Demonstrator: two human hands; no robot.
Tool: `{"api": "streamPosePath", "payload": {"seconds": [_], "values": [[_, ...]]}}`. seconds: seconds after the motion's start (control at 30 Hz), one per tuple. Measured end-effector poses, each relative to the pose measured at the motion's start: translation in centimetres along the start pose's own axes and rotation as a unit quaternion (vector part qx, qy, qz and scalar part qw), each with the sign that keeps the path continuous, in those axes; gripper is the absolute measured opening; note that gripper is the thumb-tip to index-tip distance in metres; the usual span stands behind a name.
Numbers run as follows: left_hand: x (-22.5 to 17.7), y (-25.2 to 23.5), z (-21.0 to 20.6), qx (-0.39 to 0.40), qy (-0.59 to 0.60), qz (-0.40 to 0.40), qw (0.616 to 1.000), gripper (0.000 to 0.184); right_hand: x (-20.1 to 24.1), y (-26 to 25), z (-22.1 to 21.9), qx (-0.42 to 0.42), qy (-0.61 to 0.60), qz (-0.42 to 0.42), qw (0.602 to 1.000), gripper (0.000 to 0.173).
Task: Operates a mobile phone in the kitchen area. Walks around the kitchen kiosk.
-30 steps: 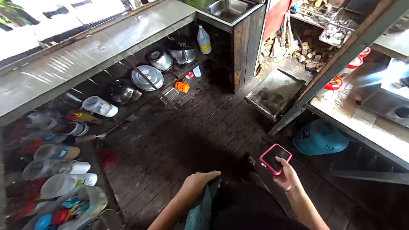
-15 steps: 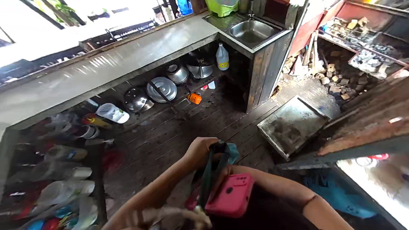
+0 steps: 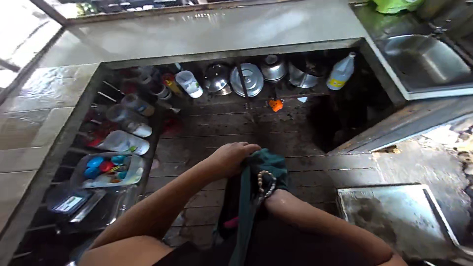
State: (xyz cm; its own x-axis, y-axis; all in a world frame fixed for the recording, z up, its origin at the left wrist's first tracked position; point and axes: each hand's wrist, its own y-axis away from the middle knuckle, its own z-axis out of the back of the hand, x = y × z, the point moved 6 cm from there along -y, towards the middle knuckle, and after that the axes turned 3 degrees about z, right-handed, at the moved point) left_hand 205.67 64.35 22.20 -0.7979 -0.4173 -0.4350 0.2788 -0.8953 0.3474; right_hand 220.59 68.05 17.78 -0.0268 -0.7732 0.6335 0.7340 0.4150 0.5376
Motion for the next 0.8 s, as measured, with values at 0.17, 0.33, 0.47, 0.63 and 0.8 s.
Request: {"api": "streamPosePath", "payload": {"seconds": [0.17, 0.33, 0.47, 0.63, 0.8], "values": [[6.1, -4.7, 7.6, -0.093, 0.026, 0.013, 0.995, 0.053, -0.8, -4.3, 10.1, -0.093, 0.075, 0.085, 0.989, 0.025], [11.8, -7.7, 14.1, -0.139, 0.001, 0.031, 0.990, 0.056, -2.8, -10.2, 17.0, -0.310, 0.119, 0.114, 0.936, 0.014], [16.3, -9.3, 15.6, -0.137, 0.024, 0.065, 0.988, 0.051, -2.6, -14.5, 21.9, -0.098, 0.111, 0.080, 0.986, 0.025], [22.0, -9.6, 13.1, -0.108, 0.192, 0.098, 0.970, 0.049, -4.6, -17.9, 28.1, 0.051, -0.081, 0.350, 0.932, 0.023], [23.9, -11.4, 10.0, -0.181, 0.359, 0.084, 0.912, 0.060, -13.3, -23.1, 36.0, -0.007, -0.270, 0.372, 0.888, 0.040]]}}
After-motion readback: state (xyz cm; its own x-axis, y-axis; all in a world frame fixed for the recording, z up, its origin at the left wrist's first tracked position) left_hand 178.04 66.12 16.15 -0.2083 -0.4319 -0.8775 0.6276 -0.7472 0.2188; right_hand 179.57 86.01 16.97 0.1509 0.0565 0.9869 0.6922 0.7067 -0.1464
